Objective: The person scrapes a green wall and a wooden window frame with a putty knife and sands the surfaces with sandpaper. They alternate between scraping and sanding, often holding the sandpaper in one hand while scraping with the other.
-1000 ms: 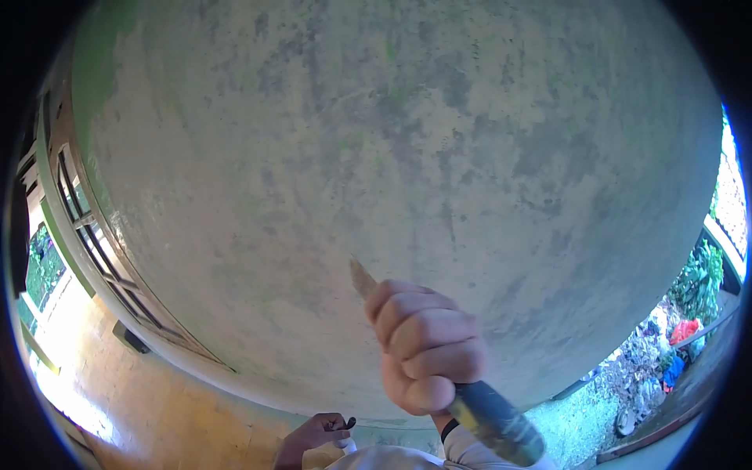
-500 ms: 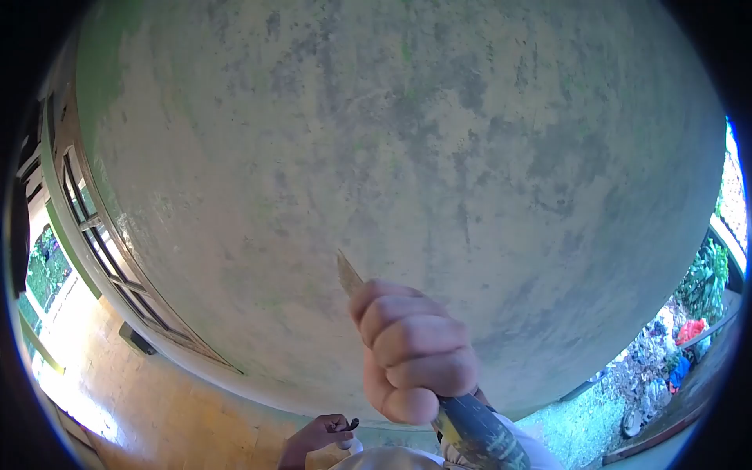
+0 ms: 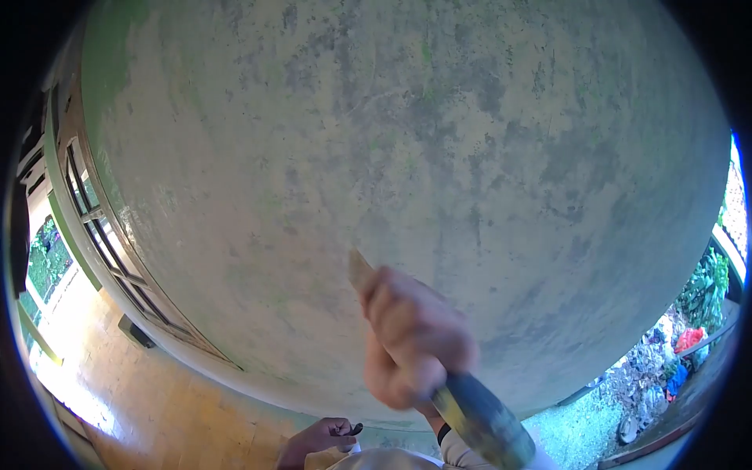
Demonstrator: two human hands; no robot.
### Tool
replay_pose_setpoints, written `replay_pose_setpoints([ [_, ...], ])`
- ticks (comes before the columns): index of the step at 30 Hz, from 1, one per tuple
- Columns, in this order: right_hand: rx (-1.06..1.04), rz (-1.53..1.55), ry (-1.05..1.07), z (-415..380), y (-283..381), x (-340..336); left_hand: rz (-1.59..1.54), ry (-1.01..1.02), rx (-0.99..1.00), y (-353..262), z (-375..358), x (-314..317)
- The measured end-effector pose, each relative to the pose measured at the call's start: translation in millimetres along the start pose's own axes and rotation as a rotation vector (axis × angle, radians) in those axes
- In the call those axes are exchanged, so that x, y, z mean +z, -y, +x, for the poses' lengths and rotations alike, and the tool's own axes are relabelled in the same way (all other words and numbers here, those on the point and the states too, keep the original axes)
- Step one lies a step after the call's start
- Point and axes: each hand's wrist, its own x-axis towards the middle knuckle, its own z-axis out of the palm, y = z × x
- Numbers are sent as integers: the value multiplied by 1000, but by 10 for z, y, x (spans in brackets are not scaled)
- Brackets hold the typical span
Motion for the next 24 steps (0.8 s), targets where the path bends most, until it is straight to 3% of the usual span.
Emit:
replay_pose_setpoints([
  [2, -163, 41, -116, -14, 41, 13, 21, -13, 18, -2, 8, 12],
  [3, -21, -330, 5, 63, 43, -5, 17, -14, 16, 65, 27, -3],
  [4, -13, -332, 3, 92, -22, -14, -45, 14, -2, 165, 51, -34],
  [6, 96, 0, 69, 104, -152, -39, -105, 45, -25, 250, 45, -50],
  [7, 87, 99, 5, 83, -75, -21, -68, 34, -5, 238, 50, -59],
  [8, 89, 100, 5, 54, 7, -9, -33, 24, 14, 233, 45, -62],
  [10, -100, 71, -91, 30, 107, -10, -33, -5, 54, 215, 54, -66],
  [11, -73, -93, -9, 51, 9, -62, -33, -31, 88, 213, 55, -53],
  [12, -67, -96, -10, 70, -62, -55, -37, -28, 83, 225, 57, -37],
  [14, 146, 35, -36, 84, -158, 10, -54, 2, 45, 247, 69, -48],
  [16, 68, -128, 81, 85, 48, -33, -53, -4, 57, 253, 69, -67],
  [18, -131, 80, -65, -23, 179, -45, -63, -9, 72, 234, 76, -53],
  [20, -119, -3, -45, -90, 31, -108, -113, -6, 35, 202, 58, -33],
  [23, 172, -20, -11, -67, -35, -131, -79, 15, -4, 230, 60, -28],
  [24, 166, -16, -9, -78, 44, -124, -75, 11, 2, 216, 69, -51],
])
